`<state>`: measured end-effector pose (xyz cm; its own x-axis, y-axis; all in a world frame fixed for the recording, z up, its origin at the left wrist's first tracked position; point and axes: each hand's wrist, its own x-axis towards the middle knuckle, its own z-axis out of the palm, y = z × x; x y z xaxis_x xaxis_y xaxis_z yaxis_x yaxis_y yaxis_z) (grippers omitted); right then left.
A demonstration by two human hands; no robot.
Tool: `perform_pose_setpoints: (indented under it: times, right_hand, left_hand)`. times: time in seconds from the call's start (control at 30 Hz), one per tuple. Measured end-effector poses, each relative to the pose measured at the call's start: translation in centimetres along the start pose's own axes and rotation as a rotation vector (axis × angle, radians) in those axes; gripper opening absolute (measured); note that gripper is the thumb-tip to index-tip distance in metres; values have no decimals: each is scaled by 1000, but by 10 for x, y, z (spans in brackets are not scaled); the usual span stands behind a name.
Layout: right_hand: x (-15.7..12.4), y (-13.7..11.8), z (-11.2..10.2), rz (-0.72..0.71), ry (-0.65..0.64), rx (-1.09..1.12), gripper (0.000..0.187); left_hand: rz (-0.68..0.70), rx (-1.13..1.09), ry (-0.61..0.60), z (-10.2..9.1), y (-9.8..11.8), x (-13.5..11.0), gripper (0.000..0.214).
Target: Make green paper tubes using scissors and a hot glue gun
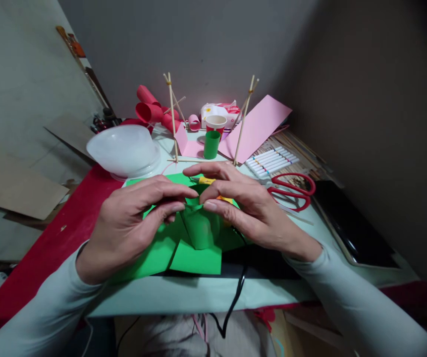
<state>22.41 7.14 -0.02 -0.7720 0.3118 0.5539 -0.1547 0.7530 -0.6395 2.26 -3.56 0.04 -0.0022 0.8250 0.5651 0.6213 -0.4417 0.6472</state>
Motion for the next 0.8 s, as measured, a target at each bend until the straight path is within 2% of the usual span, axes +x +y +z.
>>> perform_pose_setpoints:
  times: [0.17,0.27,0.37,0.47,0.53,0.63,0.8]
  right_hand:
    - [1,-2,2,5,-22,-20,13]
    - [2,-3,0,85,29,64,15]
    - [2,3,-1,225,209,226,21]
    - [2,17,0,358,398,396,24]
    - [2,25,3,447,453,533,26]
    - [3,28,8,516,437,660,33]
    - [1,9,15,518,345,633,43]
  left_hand:
    - [59,56,-31,0,-1,2,24]
    - [43,58,-21,-1,-1,1,23]
    - [17,44,32,-4,1,1,21]
    - [28,54,142,-5,2,0,18]
    - [59,81,223,-4,1,-2,18]
    - [122,133,308,-2,-2,-5,25]
    - [183,201,472,1,-6,-12,27]
